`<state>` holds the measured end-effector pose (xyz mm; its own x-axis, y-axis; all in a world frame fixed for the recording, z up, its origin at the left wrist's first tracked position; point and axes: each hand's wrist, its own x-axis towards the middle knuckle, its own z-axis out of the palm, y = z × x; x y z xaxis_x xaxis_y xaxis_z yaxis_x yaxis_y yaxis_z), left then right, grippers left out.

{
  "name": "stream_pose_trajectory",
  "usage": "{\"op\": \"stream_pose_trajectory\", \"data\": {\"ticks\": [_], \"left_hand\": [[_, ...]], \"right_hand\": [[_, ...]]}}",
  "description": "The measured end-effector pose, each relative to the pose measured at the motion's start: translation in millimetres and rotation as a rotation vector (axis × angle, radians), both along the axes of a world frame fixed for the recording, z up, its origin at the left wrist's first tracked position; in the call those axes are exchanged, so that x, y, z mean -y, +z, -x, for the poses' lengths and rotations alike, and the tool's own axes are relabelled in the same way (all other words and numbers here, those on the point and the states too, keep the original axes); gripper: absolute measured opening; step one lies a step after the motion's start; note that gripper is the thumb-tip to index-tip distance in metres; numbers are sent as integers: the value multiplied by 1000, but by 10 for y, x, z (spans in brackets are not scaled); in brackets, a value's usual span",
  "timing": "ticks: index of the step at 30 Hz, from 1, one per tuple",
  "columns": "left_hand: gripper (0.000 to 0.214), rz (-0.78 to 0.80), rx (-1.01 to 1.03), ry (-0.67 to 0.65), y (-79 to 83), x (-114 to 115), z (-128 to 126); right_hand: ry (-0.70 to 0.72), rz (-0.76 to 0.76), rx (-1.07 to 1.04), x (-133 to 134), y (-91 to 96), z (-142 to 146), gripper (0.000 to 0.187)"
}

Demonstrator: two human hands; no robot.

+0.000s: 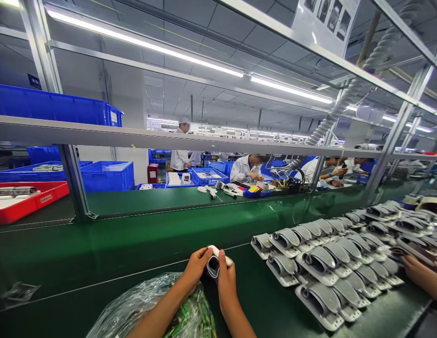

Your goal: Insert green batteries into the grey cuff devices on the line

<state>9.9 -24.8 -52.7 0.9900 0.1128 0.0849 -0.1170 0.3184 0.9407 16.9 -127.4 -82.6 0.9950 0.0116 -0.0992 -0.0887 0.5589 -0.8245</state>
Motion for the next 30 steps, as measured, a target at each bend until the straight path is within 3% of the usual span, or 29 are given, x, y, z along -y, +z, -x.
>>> {"op": "stream_pose_trajectory", "data": {"ticks": [5, 10, 16, 20, 26, 30], "left_hand": [[58, -166, 6, 64, -56, -41, -33], [47, -200, 31, 115, -61, -66, -31], [56, -132, 57, 55, -24, -32, -13], [55, -94, 83, 19, -1, -26, -6], [49, -52, 114, 78, 24, -17, 4], [48, -16, 114, 114, 64, -46, 11]], "right_hand": [[-7, -66, -116, 57, 202, 47, 83], [3, -67, -137, 85, 240, 51, 88], [47, -121, -125, 111, 251, 72, 77], [91, -199, -154, 138, 329, 105, 61], [131, -309, -208, 148, 425, 135, 40], [140, -318, -248, 157, 446, 128, 38]]}}
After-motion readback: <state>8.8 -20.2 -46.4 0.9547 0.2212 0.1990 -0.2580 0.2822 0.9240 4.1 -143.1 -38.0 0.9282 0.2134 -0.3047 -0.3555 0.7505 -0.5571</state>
